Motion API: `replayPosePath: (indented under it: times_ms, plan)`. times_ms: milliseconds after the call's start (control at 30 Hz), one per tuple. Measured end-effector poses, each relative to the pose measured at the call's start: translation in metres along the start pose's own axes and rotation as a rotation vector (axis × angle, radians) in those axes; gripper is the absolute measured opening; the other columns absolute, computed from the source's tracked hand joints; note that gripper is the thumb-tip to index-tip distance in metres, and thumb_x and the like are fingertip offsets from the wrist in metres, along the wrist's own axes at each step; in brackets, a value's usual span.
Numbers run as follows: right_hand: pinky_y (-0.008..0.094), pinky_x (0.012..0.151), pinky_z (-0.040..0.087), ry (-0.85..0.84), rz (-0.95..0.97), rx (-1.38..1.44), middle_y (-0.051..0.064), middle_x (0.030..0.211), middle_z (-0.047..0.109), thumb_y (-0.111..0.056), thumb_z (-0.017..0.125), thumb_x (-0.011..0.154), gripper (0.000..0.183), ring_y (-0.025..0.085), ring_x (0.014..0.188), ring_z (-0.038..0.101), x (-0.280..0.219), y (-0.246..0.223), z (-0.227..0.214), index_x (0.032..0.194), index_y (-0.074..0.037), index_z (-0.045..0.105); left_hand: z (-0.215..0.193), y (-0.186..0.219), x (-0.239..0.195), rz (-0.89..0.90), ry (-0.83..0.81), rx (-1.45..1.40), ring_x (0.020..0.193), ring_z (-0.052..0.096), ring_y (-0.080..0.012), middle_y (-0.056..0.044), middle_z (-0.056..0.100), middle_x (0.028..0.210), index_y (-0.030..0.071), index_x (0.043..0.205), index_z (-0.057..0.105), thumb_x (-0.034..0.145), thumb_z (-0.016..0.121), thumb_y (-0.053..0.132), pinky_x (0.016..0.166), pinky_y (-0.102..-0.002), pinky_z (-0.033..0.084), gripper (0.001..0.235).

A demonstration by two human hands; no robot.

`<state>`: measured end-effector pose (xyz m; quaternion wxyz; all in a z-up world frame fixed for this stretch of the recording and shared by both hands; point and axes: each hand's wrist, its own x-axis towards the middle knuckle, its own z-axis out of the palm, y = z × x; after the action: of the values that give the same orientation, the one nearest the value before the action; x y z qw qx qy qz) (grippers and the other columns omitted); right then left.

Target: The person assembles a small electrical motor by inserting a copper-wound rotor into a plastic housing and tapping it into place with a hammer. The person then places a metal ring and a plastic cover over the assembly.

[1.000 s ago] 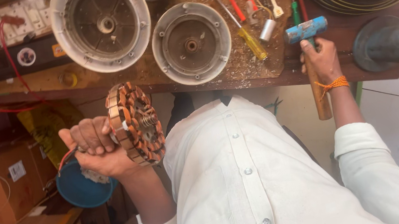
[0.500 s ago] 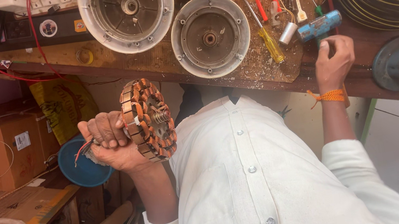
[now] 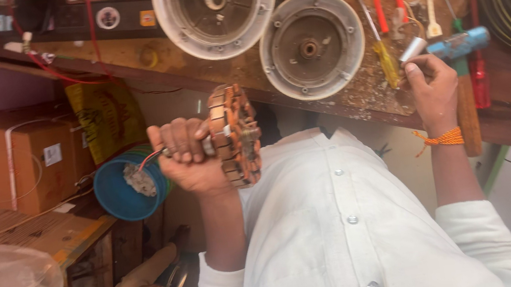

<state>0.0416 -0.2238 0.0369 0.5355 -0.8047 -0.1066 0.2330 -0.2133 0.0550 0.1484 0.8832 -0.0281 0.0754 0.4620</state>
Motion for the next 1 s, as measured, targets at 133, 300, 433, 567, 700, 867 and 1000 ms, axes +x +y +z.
replayPosePath:
  times_ms: [133, 300, 433, 567, 700, 867, 1000]
  plan:
    - [0.027, 0.079, 0.058, -0.142, 0.069, 0.087, 0.006, 0.099, 0.071, -0.009, 0.059, 0.106, 0.015, 0.013, 0.085, 0.071, 0.001, -0.037, 0.022, 0.112, 0.002, 0.068, -0.001, -0.004, 0.011, -0.053, 0.099, 0.004, 0.048, 0.026, -0.0105, 0.002, 0.029, 0.053, 0.017, 0.059, 0.035, 0.113, 0.033, 0.032, 0.072, -0.030, 0.043, 0.057]
    - [0.030, 0.085, 0.057, -0.400, -0.112, 0.035, 0.009, 0.103, 0.072, -0.010, 0.063, 0.101, 0.017, 0.014, 0.092, 0.071, -0.014, -0.092, 0.057, 0.112, 0.001, 0.068, 0.006, -0.014, 0.024, -0.100, 0.115, 0.017, 0.048, 0.026, -0.0109, 0.002, 0.029, 0.052, 0.016, 0.058, 0.035, 0.113, 0.033, 0.034, 0.072, -0.029, 0.042, 0.058]
    - [0.032, 0.090, 0.058, -0.556, -0.394, -0.018, 0.012, 0.116, 0.071, -0.010, 0.067, 0.096, 0.022, 0.019, 0.101, 0.072, -0.035, -0.135, 0.073, 0.115, 0.001, 0.069, 0.012, -0.018, 0.030, -0.121, 0.160, 0.015, 0.048, 0.026, -0.0109, 0.002, 0.028, 0.052, 0.017, 0.057, 0.035, 0.113, 0.034, 0.034, 0.070, -0.030, 0.041, 0.059]
    - [0.033, 0.087, 0.058, -0.542, -0.507, -0.078, 0.012, 0.117, 0.071, -0.013, 0.072, 0.091, 0.030, 0.019, 0.093, 0.073, -0.046, -0.168, 0.082, 0.118, -0.002, 0.068, 0.015, -0.021, 0.035, -0.153, 0.169, 0.027, 0.047, 0.025, -0.0108, 0.002, 0.028, 0.051, 0.016, 0.057, 0.035, 0.113, 0.034, 0.036, 0.070, -0.030, 0.041, 0.059]
    - [0.032, 0.076, 0.058, -0.513, -0.557, -0.183, 0.011, 0.111, 0.071, -0.018, 0.079, 0.084, 0.039, 0.018, 0.082, 0.072, -0.045, -0.187, 0.099, 0.118, -0.002, 0.069, 0.014, -0.025, 0.039, -0.200, 0.177, 0.051, 0.047, 0.026, -0.0113, 0.002, 0.028, 0.051, 0.015, 0.056, 0.036, 0.113, 0.034, 0.039, 0.069, -0.030, 0.042, 0.061]
    - [0.035, 0.072, 0.057, -0.396, -0.737, -0.302, 0.007, 0.100, 0.073, -0.021, 0.082, 0.087, 0.026, 0.022, 0.083, 0.071, -0.047, -0.186, 0.117, 0.107, -0.004, 0.073, 0.012, -0.023, 0.046, -0.232, 0.181, 0.048, 0.046, 0.027, -0.0116, 0.002, 0.029, 0.051, 0.015, 0.056, 0.036, 0.113, 0.033, 0.039, 0.069, -0.030, 0.043, 0.062]
    - [0.034, 0.070, 0.057, -0.384, -0.646, -0.331, 0.008, 0.093, 0.074, -0.022, 0.079, 0.091, 0.019, 0.021, 0.077, 0.072, -0.049, -0.158, 0.112, 0.099, -0.006, 0.075, 0.011, -0.010, 0.052, -0.189, 0.206, 0.060, 0.047, 0.027, -0.0116, 0.001, 0.029, 0.051, 0.015, 0.056, 0.036, 0.113, 0.032, 0.037, 0.070, -0.030, 0.042, 0.062]
